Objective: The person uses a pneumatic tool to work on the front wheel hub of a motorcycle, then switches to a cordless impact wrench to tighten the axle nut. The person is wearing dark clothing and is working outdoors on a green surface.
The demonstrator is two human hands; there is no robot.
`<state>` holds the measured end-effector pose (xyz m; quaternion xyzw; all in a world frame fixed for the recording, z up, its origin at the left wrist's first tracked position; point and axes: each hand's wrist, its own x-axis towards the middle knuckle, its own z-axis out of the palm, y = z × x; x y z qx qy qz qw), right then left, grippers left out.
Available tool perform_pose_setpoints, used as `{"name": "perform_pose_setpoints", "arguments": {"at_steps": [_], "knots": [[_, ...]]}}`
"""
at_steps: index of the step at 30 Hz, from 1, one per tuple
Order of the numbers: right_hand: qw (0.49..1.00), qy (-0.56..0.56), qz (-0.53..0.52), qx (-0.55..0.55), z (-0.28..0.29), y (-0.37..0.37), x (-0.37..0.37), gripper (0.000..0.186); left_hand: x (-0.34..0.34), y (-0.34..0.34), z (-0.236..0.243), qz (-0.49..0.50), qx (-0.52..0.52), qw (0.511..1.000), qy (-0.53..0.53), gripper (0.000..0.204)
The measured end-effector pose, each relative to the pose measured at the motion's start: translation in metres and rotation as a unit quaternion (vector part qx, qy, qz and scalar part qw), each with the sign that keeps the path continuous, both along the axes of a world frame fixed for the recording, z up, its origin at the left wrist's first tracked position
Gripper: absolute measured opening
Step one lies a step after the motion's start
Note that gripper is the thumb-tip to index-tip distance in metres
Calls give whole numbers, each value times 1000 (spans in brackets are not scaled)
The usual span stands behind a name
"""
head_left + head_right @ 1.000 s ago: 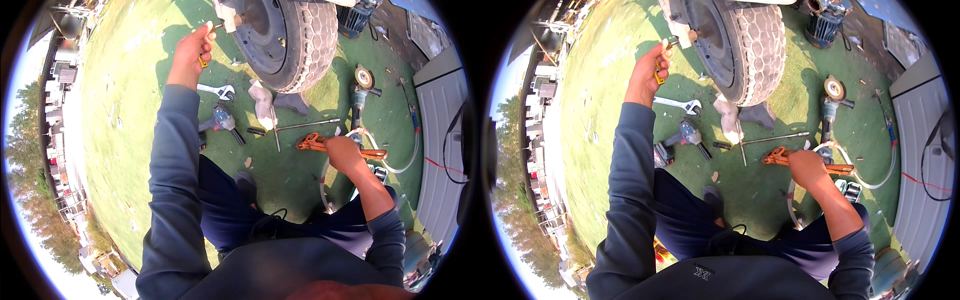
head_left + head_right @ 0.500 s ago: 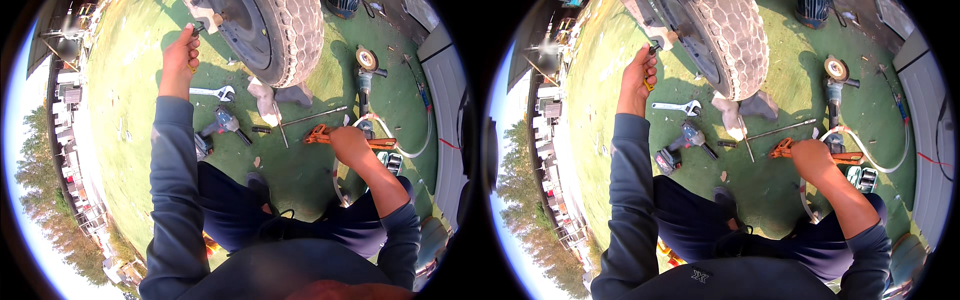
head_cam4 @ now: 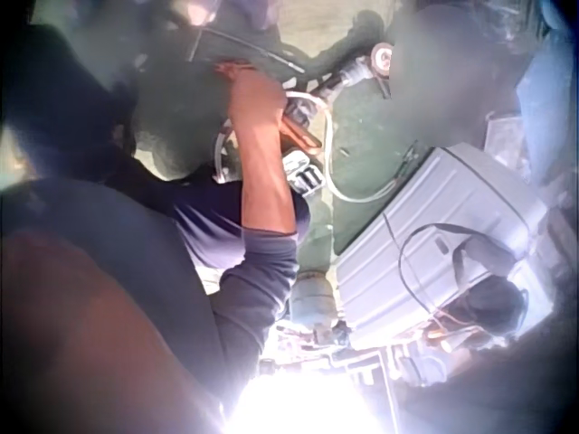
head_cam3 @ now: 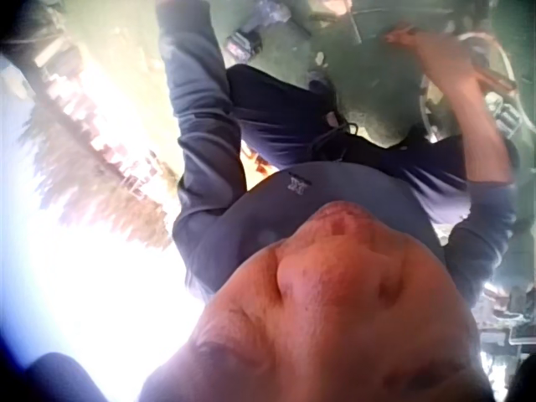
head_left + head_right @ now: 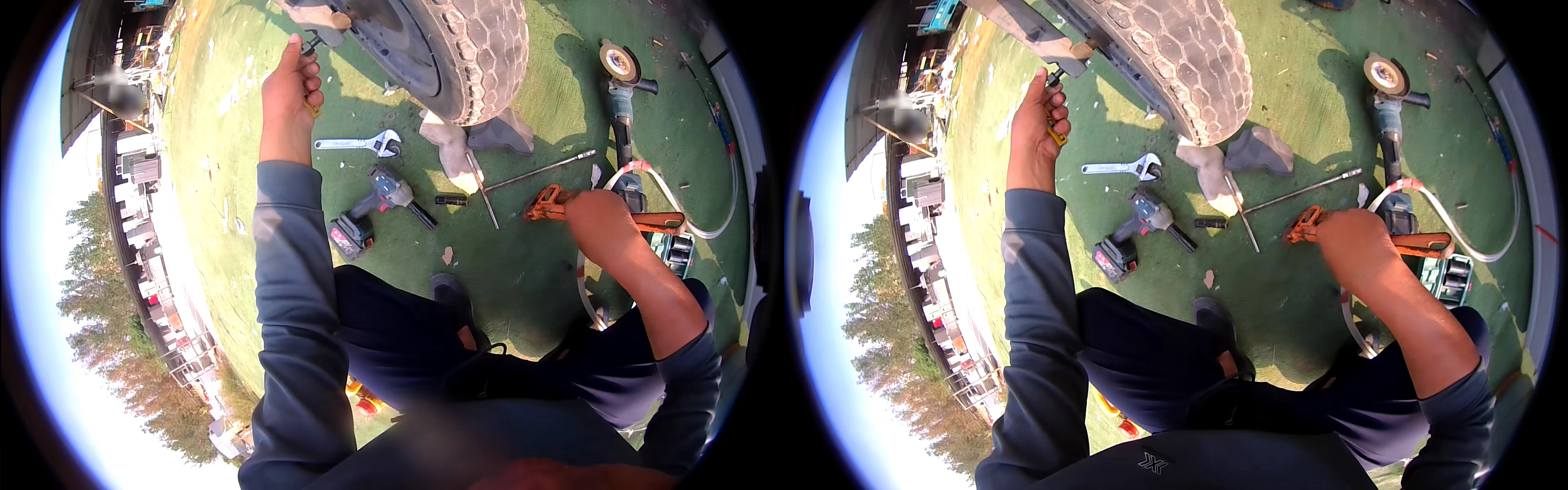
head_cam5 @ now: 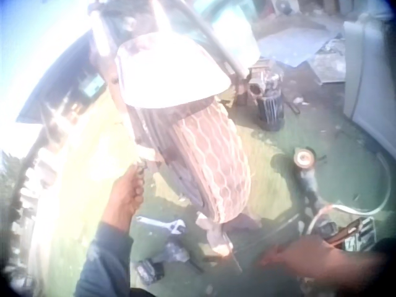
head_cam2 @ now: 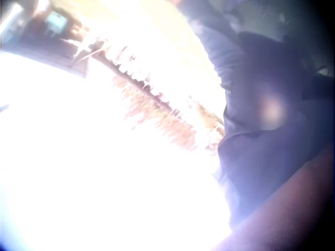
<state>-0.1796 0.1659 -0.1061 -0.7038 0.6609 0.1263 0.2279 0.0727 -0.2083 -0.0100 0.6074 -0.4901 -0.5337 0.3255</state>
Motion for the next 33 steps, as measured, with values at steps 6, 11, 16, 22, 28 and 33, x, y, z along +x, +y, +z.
{"name": "perform_pose_setpoints", "arguments": {"at_steps": [6, 11, 16, 22, 28, 33], "knots": [[1000, 4, -2, -9, 0, 1, 1, 8, 1, -2, 0, -8, -8, 1000, -6, 48], [1000, 8, -2, -12, 1, 2, 2, 11, 2, -3, 0, -16, -24, 999, -24, 48], [1000, 13, -12, 13, 0, 2, 4, 18, -1, -4, 3, -12, -21, 998, -63, 48], [997, -5, -2, 75, -7, 0, -2, 28, 2, -12, -2, -21, -18, 999, -45, 49], [998, 16, 11, 56, -3, -2, -3, 21, 4, -10, -1, -7, -20, 999, -45, 45], [999, -39, -14, 14, -9, 0, -7, 11, -1, 5, 9, -24, -76, 996, -48, 39]]}}
